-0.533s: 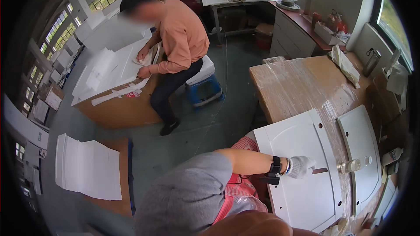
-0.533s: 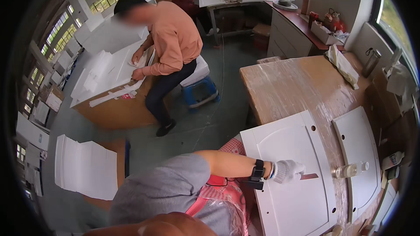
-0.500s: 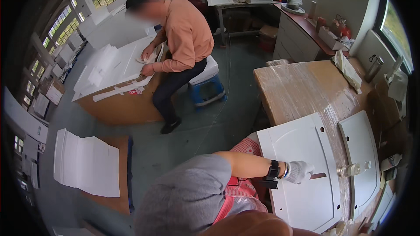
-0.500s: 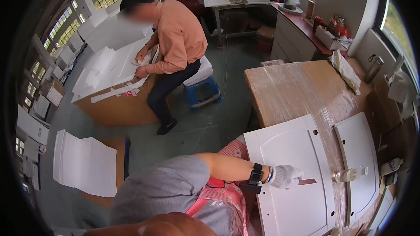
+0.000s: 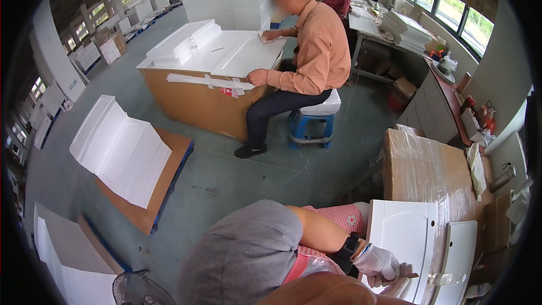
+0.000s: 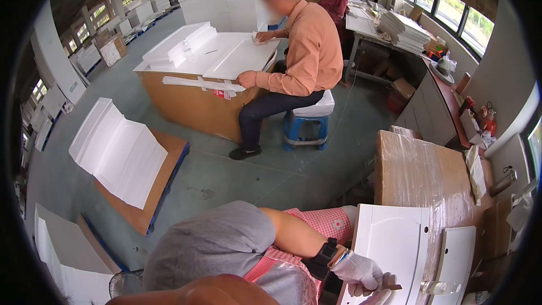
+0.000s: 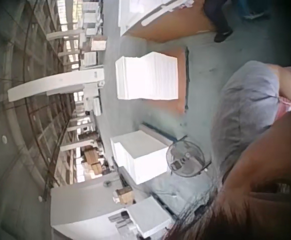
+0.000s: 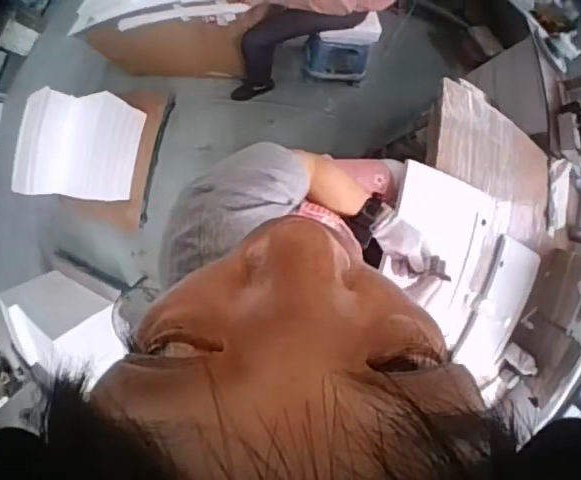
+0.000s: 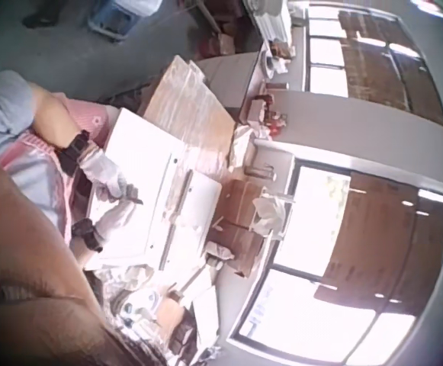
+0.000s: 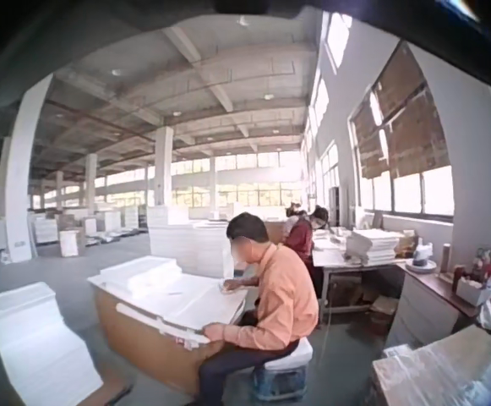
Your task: Cleaning and inspecting white cabinet door panels using a cleaning solution and cloth.
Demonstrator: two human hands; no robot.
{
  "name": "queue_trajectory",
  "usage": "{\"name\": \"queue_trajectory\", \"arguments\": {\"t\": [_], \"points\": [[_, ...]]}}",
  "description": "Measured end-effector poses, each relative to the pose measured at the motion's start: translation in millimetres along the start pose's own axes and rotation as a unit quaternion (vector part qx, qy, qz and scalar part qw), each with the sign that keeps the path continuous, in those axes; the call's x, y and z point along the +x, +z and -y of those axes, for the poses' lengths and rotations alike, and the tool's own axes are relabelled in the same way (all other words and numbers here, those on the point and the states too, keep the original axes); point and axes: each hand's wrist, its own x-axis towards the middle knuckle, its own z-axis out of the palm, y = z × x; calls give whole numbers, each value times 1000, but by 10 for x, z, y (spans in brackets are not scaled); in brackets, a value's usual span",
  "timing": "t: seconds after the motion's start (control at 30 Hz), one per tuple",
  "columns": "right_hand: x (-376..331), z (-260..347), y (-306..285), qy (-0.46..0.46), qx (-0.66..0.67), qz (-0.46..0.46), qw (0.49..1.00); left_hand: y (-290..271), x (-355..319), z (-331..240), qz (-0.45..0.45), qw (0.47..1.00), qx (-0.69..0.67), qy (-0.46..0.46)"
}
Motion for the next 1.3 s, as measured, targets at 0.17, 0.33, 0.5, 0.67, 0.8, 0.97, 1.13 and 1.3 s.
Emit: {"name": "queue_trajectory", "arguments": {"t": [0.17, 0.33, 0.5, 0.67, 0.8, 0.97, 1.13, 1.3], "points": [[317, -650, -161, -33, 120, 42, 991, 123, -184, -154, -8, 999, -25, 33], [122, -201, -42, -54, 116, -114, 985, -376, -48, 144, -168, 625, 757, 88], [-285, -105, -583, 30, -28, -221, 974, -671, -22, 366, -74, 406, 906, 89], [-566, -414, -1043, 30, -70, -311, 947, -653, 112, 76, -6, 445, 892, 76], [-626, -1225, -1697, -41, -316, -399, 860, -923, 177, -210, -176, 543, 820, 47], [-774, -1058, -1705, 7, -348, -422, 837, -1246, 234, -841, -415, 565, 710, -72], [-42, -1532, -2060, -542, -342, -288, 712, -1407, 225, -933, -393, 635, 653, -128], [853, -2077, -2285, -545, -479, -282, 628, -1589, 222, -737, -352, 673, 644, -89]]}}
